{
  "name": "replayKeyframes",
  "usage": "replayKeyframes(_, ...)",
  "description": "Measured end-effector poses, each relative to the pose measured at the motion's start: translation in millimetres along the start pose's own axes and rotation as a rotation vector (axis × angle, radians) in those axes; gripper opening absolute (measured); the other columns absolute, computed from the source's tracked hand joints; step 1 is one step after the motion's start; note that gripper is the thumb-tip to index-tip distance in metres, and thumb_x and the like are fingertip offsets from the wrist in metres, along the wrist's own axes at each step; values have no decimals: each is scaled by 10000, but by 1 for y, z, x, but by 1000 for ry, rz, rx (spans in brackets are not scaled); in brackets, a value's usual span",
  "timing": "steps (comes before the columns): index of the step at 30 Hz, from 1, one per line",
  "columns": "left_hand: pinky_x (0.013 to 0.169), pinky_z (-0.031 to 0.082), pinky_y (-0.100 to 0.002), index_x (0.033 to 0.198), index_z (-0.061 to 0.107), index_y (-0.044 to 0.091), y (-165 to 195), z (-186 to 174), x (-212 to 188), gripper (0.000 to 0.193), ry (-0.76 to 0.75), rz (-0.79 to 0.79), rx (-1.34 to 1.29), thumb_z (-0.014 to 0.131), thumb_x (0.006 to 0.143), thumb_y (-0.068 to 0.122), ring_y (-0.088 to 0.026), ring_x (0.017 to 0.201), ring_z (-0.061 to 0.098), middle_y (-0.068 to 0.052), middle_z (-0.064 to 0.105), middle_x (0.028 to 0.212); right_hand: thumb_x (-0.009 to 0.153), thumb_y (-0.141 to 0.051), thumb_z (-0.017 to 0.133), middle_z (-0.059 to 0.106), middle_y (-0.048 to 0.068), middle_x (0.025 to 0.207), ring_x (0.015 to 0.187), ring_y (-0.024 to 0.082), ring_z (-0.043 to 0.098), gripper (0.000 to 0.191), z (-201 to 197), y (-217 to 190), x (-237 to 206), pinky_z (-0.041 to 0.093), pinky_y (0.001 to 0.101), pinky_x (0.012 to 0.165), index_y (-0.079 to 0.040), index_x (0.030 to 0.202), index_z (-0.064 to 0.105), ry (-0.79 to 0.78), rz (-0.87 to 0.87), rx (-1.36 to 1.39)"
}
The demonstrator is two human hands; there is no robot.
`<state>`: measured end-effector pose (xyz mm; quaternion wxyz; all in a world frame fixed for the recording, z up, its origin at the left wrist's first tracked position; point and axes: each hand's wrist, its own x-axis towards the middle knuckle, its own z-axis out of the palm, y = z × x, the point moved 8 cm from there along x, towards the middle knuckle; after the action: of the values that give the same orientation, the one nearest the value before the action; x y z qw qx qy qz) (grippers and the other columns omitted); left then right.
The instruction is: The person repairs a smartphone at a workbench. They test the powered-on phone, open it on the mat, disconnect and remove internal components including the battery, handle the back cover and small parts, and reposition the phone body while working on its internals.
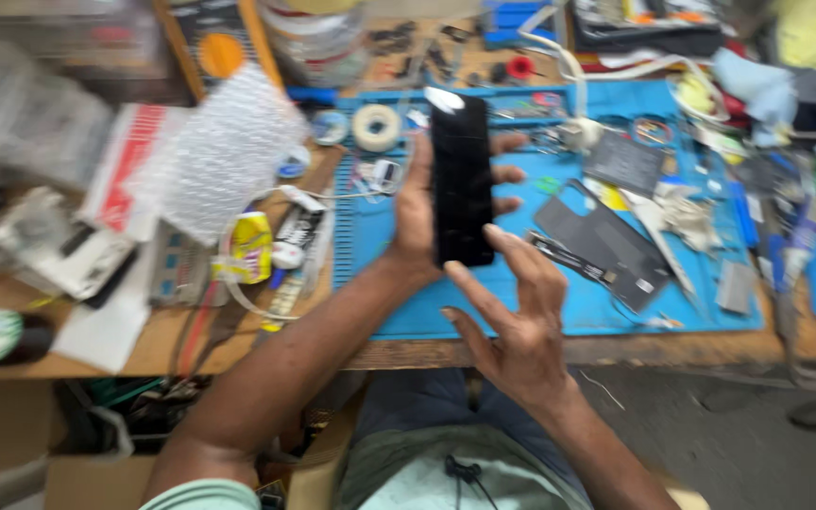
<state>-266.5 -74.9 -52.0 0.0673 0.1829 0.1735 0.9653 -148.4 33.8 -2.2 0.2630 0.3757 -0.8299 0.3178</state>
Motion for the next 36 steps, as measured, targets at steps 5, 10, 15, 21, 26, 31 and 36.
replayKeyframes(5, 924, 605, -428, 1566, 382, 17, 36, -5, -3, 746, 88, 112, 127, 356, 1111, 607, -287, 1120, 675, -272, 543, 1466, 937, -138, 793, 671, 86, 1304, 1224, 281, 604, 359, -43, 67, -12, 448, 438, 1046, -139, 1286, 713, 7, 290, -114)
replayKeyframes(10, 891, 614, -416, 1558, 357, 8, 45, 4, -2, 743, 26, 141, 47, 350, 1108, 599, -296, 1103, 678, -268, 542, 1449, 875, -150, 792, 713, 81, 1140, 1084, 278, 638, 344, -56, 105, -20, 453, 438, 941, -119, 1214, 738, -246, 337, -333)
replayKeyframes(15, 883, 620, -413, 1571, 342, 6, 43, 5, 0, 746, 24, 155, 79, 355, 1111, 593, -298, 1103, 674, -265, 547, 1435, 878, -120, 767, 716, 62, 1068, 1036, 253, 641, 333, -41, 116, -23, 450, 434, 921, -150, 1210, 751, -390, 429, -322)
replayKeyframes(21, 879, 616, -421, 1584, 340, 8, 53, 1, 0, 763, 55, 180, 122, 353, 1097, 596, -299, 1097, 677, -260, 555, 1427, 862, -77, 737, 739, 66, 977, 863, 204, 742, 293, -40, 130, -15, 557, 325, 755, -132, 1148, 765, -313, 655, 74)
replayKeyframes(26, 871, 612, -410, 1587, 351, 12, 56, 1, 1, 760, 58, 186, 97, 345, 1104, 600, -304, 1096, 682, -259, 559, 1417, 898, -82, 761, 734, 98, 987, 868, 239, 724, 246, -21, 120, 15, 547, 340, 742, -95, 1143, 760, -252, 442, 147)
replayKeyframes(31, 862, 613, -422, 1529, 353, -4, 63, -3, 2, 733, 60, 215, 75, 360, 1110, 597, -312, 1087, 684, -260, 563, 1408, 836, -100, 796, 630, 112, 893, 902, 312, 640, 205, -14, 112, 23, 512, 450, 785, -112, 1040, 782, -357, 230, -188)
replayKeyframes(36, 870, 617, -434, 1556, 353, 37, 73, -3, 7, 738, 43, 255, 45, 369, 1093, 610, -319, 1085, 670, -246, 559, 1418, 829, -143, 794, 594, 116, 924, 941, 331, 616, 174, -5, 111, 24, 500, 473, 798, -103, 992, 749, -438, 218, -236)
